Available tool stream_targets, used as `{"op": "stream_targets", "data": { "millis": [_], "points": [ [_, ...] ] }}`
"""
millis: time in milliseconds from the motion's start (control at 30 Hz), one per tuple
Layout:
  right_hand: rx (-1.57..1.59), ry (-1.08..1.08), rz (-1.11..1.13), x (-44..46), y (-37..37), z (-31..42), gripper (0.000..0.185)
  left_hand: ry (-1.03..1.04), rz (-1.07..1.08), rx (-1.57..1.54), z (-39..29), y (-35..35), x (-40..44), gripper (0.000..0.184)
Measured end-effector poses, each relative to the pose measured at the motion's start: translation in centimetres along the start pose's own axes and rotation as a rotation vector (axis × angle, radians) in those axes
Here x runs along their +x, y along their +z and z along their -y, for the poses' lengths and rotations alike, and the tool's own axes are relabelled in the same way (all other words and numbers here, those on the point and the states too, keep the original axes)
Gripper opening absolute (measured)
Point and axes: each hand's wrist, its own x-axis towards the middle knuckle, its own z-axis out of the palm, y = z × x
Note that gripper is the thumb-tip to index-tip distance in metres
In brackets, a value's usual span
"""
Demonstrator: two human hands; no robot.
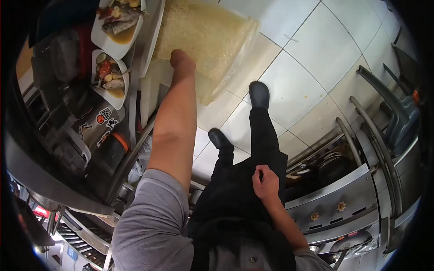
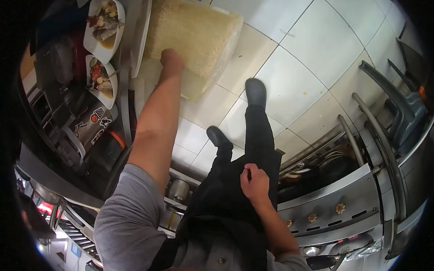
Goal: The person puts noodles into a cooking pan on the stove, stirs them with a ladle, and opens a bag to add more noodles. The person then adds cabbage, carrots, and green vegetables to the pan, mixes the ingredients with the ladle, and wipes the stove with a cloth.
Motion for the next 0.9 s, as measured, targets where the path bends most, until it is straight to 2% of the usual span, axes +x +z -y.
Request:
{"op": "stream_targets", "data": {
  "millis": [100, 133, 167, 200, 233, 300, 467, 533, 600, 633, 700, 767, 833, 900],
  "points": [
    [-0.059, -0.035, 0.04, 1.0, 0.0, 0.7, 0.011, -0.344, 0.048, -1.242, -1.1, 0.7, 3.2, 0.032],
    [-0.038, 0.017, 0.037, 1.1, 0.0, 0.7, 0.01, -0.34, 0.054, -1.247, -2.5, 0.3, 2.2, 0.032],
    [-0.016, 0.071, 0.039, 1.0, 0.1, 0.8, 0.01, -0.452, 0.013, -1.288, -3.6, -0.4, 0.9, 0.032],
    [-0.02, 0.07, 0.037, 1.2, 0.1, 0.8, 0.01, -0.568, -0.029, -1.326, -3.9, -0.5, 0.5, 0.032],
    [-0.031, 0.026, 0.03, 1.3, 0.2, 0.7, 0.01, -0.571, -0.027, -1.33, -3.8, -0.5, 0.6, 0.032],
    [-0.044, -0.021, 0.023, 1.2, 0.2, 0.8, 0.01, -0.183, 0.327, -1.612, -3.4, -0.9, 0.6, 0.033],
    [-0.079, -0.019, 0.034, 1.7, 0.1, 0.9, 0.01, -0.195, 0.273, -1.392, -5.0, 0.4, 5.5, 0.038],
    [-0.086, -0.021, 0.043, 1.9, 0.0, 1.1, 0.01, -0.217, 0.234, -1.341, -5.3, 0.5, 3.8, 0.039],
    [-0.083, -0.025, 0.05, 2.2, -0.1, 1.2, 0.01, -0.145, 0.42, -1.343, -7.0, -0.5, -0.6, 0.04],
    [-0.063, -0.031, 0.038, 2.2, -0.3, 1.3, 0.01, -0.148, 0.418, -1.335, -5.9, -0.9, -0.4, 0.04],
    [-0.039, -0.041, 0.026, 2.6, -0.7, 1.2, 0.01, -0.306, 0.252, -1.519, -3.1, -2.9, 1.2, 0.039],
    [-0.056, -0.055, 0.03, 2.8, -1.0, 0.8, 0.011, -0.063, 0.236, -1.56, -0.4, -4.0, 4.9, 0.04],
    [-0.041, -0.066, 0.01, 3.0, -1.2, 0.0, 0.01, -0.383, -0.121, -1.497, 0.3, -4.3, 8.5, 0.041],
    [-0.027, -0.066, -0.004, 3.1, -1.4, -0.2, 0.01, -0.346, -0.09, -1.456, 1.8, -4.6, 12.5, 0.042]
  ]
}}
